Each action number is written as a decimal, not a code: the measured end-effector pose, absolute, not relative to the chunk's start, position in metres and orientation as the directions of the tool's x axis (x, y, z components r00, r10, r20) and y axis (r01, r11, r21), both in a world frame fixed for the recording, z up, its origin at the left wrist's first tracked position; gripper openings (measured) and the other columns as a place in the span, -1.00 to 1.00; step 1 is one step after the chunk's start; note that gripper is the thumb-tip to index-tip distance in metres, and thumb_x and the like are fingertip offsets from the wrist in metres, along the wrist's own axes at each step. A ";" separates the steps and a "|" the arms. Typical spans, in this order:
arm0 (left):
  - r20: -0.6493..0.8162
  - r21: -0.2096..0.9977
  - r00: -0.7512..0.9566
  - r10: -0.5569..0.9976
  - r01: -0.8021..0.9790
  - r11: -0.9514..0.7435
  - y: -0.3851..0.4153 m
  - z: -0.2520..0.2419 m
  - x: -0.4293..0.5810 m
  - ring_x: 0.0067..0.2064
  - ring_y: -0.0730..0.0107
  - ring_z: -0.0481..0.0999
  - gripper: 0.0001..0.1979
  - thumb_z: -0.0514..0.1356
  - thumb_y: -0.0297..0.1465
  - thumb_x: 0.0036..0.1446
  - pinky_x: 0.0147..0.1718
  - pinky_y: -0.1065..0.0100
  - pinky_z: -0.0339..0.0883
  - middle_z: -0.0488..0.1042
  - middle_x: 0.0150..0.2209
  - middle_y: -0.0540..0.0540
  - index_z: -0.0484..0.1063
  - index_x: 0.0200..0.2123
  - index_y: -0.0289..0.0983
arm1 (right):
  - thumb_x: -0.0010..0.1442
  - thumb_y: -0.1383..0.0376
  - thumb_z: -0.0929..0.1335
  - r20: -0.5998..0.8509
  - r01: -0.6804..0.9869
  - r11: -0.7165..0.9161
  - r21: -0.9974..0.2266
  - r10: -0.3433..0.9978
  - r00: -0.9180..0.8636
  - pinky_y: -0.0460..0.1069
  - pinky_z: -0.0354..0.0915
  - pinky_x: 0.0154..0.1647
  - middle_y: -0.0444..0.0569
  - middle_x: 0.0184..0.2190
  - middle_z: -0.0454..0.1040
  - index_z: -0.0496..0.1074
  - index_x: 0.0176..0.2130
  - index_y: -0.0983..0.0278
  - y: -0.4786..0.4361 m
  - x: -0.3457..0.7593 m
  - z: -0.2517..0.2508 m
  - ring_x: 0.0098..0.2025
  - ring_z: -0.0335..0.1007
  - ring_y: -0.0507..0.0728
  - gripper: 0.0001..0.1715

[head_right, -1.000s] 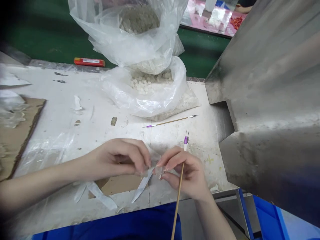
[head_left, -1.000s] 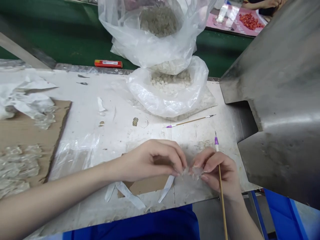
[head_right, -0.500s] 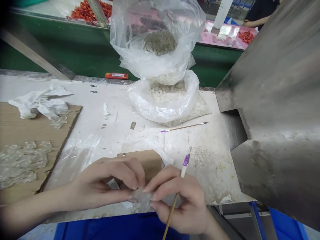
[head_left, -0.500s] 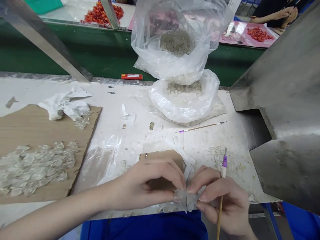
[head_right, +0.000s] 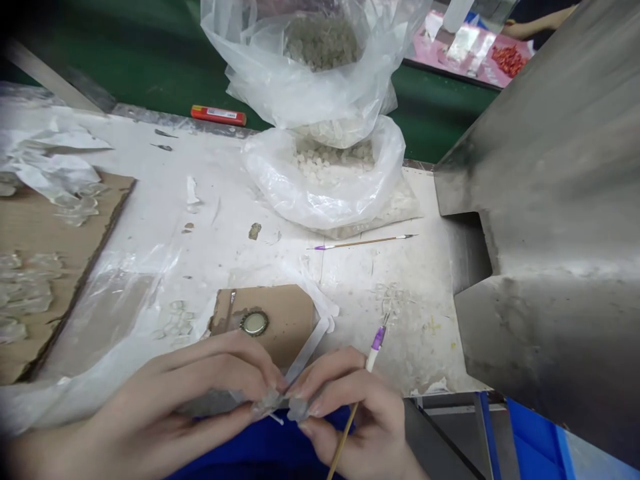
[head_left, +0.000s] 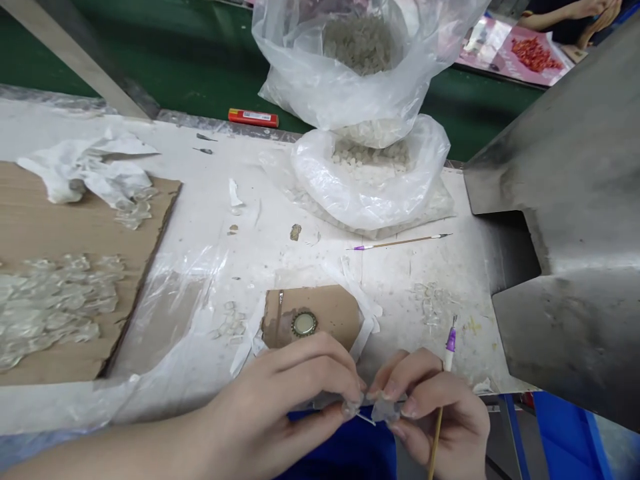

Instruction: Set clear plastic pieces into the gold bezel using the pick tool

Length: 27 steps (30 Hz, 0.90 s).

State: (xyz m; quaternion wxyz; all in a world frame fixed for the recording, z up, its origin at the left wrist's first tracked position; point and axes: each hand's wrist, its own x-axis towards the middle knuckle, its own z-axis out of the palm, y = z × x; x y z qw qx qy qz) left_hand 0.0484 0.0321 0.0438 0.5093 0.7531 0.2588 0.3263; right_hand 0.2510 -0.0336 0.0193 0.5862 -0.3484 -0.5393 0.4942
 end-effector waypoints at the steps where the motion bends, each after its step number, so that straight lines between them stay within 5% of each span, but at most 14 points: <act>1: 0.219 0.945 0.638 0.738 0.050 -0.324 0.030 0.044 0.048 -0.26 0.53 0.66 -0.81 0.23 -0.63 0.28 -0.20 0.63 0.50 0.60 -0.27 0.00 0.48 -0.21 -0.21 | 0.34 0.40 0.43 0.287 -0.207 0.267 -0.941 0.955 -0.071 0.01 0.60 -0.20 0.00 -0.27 0.56 0.55 -0.01 0.14 -0.033 0.250 0.018 -0.22 0.61 0.13 -0.76; 4: 0.109 0.992 0.595 0.796 -0.008 -0.129 0.026 0.043 0.047 -0.28 0.54 0.65 -0.77 0.33 -0.69 0.14 -0.21 0.65 0.50 0.61 -0.31 0.02 0.57 -0.27 -0.24 | 0.33 0.36 0.44 0.262 -0.188 0.245 -0.951 0.962 -0.071 -0.03 0.56 -0.25 0.00 -0.27 0.57 0.55 -0.05 0.15 -0.034 0.248 0.016 -0.27 0.56 0.10 -0.81; 6: -0.065 0.985 0.585 0.808 -0.089 0.144 0.024 0.042 0.049 -0.30 0.54 0.65 -0.74 0.39 -0.71 0.05 -0.23 0.64 0.51 0.61 -0.33 0.05 0.63 -0.32 -0.22 | 0.34 0.33 0.45 0.249 -0.161 0.237 -0.958 0.966 -0.064 -0.05 0.53 -0.29 0.00 -0.28 0.57 0.55 -0.07 0.15 -0.035 0.248 0.016 -0.29 0.54 0.09 -0.85; 11: -0.361 0.588 0.713 0.601 -0.325 0.740 0.024 0.039 0.050 -0.30 0.62 0.71 -0.71 0.42 -0.72 0.05 -0.24 0.66 0.54 0.64 -0.34 0.12 0.70 -0.34 -0.19 | 0.35 0.30 0.43 0.228 0.005 0.229 -0.973 0.972 -0.046 -0.06 0.52 -0.32 -0.01 -0.30 0.57 0.52 -0.14 0.18 -0.036 0.254 0.019 -0.31 0.55 0.10 -0.95; 14: -0.352 0.442 0.783 0.514 -0.345 0.828 0.026 0.037 0.049 -0.29 0.61 0.73 -0.86 0.46 -0.56 0.12 -0.25 0.67 0.55 0.70 -0.34 0.09 0.70 -0.31 -0.20 | 0.29 0.43 0.43 0.232 0.217 0.241 -0.946 0.970 -0.067 -0.07 0.52 -0.34 -0.01 -0.30 0.58 0.49 -0.18 0.18 -0.033 0.259 0.022 -0.32 0.57 0.10 -0.86; 20: -0.253 0.363 0.839 0.482 -0.379 0.851 0.023 0.029 0.050 -0.26 0.60 0.75 -0.88 0.47 -0.46 0.12 -0.24 0.66 0.55 0.72 -0.31 0.09 0.70 -0.24 -0.17 | 0.27 0.55 0.31 0.240 0.635 0.294 -0.715 0.955 -0.172 -0.08 0.50 -0.31 -0.01 -0.27 0.58 0.43 -0.14 0.19 -0.031 0.267 0.013 -0.29 0.60 0.11 -0.71; 27: -0.197 0.426 0.833 0.516 -0.401 0.811 0.022 0.028 0.045 -0.26 0.62 0.74 -0.83 0.45 -0.38 0.16 -0.22 0.67 0.53 0.70 -0.27 0.09 0.70 -0.16 -0.07 | 0.34 0.52 0.31 0.287 0.749 0.365 -0.553 0.927 -0.239 0.03 0.50 -0.14 0.03 -0.23 0.62 0.44 -0.15 0.21 -0.023 0.278 0.004 -0.11 0.57 0.20 -0.77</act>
